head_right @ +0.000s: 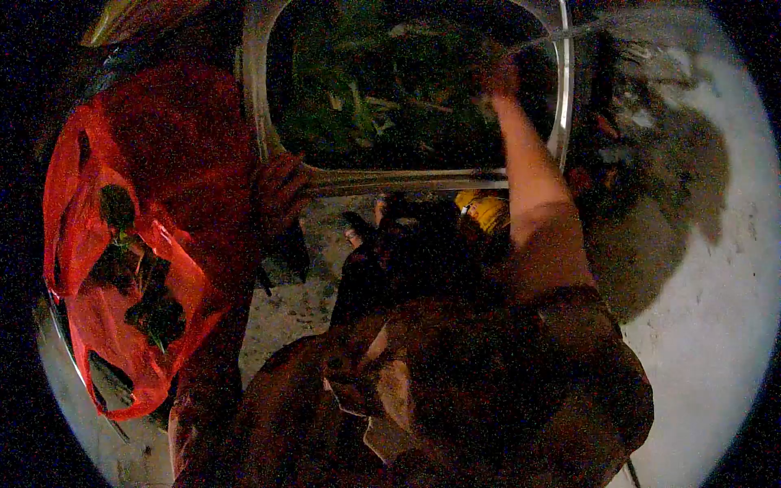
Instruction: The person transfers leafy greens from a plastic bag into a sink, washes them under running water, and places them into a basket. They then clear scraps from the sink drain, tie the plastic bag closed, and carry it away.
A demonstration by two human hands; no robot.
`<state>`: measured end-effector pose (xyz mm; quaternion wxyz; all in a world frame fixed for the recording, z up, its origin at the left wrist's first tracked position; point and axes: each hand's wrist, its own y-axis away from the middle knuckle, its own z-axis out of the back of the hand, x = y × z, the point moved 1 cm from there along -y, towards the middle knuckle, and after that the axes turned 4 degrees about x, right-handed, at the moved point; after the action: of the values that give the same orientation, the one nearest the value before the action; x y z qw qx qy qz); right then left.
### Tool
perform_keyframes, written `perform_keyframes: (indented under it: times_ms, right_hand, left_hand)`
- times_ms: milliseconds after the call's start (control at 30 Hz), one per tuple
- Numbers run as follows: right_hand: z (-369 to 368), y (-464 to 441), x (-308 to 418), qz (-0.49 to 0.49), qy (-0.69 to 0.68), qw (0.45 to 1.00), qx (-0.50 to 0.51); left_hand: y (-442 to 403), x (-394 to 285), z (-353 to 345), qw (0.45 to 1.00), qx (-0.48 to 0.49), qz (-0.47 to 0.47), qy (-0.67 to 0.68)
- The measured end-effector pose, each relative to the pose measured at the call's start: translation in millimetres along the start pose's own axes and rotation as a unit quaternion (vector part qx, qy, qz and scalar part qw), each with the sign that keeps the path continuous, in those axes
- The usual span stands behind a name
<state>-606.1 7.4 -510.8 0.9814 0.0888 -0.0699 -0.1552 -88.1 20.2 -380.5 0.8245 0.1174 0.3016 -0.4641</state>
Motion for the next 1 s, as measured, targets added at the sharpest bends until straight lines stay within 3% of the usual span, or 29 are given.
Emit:
perform_keyframes:
  times_ms: [33,133,333,433,500,567,633,733,800,867,900,967,1000]
  right_hand:
    - [-11,-23,-23,0.006,0.012,0.999,-0.039]
    - [-27,-52,-16,-0.032,0.009,0.999,-0.019]
    - [-23,24,85,0.208,-0.048,0.965,0.155]
    - [19,83,103,0.283,0.092,0.923,0.243]
    - [34,88,129,0.216,0.134,0.923,0.291]
    - [27,87,133,0.185,0.143,0.932,0.276]
    - [-4,81,123,0.189,0.119,0.954,0.201]
    - [-3,49,106,0.164,0.017,0.969,0.183]
    - [-16,40,97,0.149,0.021,0.984,0.093]
    - [-27,40,87,0.115,0.060,0.991,0.042]
    - [-25,38,79,0.089,0.086,0.991,0.044]
    - [-16,31,55,-0.033,0.007,0.997,0.063]
    - [-7,26,39,-0.127,-0.097,0.984,0.075]
  left_hand:
    - [0,0,-2,1.000,0.002,0.006,0.007]
    - [-3,-5,4,1.000,0.007,0.009,0.004]
    - [-4,-9,4,1.000,0.014,0.011,-0.009]
    - [-8,-10,11,1.000,0.017,0.008,-0.005]
    - [-10,-11,13,1.000,0.009,-0.002,0.000]
    - [-4,-4,4,0.999,-0.023,-0.022,0.007]
    - [-6,-11,2,0.976,-0.045,0.086,0.193]
    - [1,-15,-5,0.943,-0.063,0.146,0.294]
    - [-2,-10,-1,0.975,-0.056,0.098,0.190]
    - [-5,-14,11,1.000,-0.010,0.002,-0.015]
    - [-3,-13,11,1.000,-0.014,0.001,-0.013]
    - [0,-10,7,1.000,-0.022,-0.006,-0.004]
    - [0,-10,7,1.000,-0.022,-0.009,-0.003]
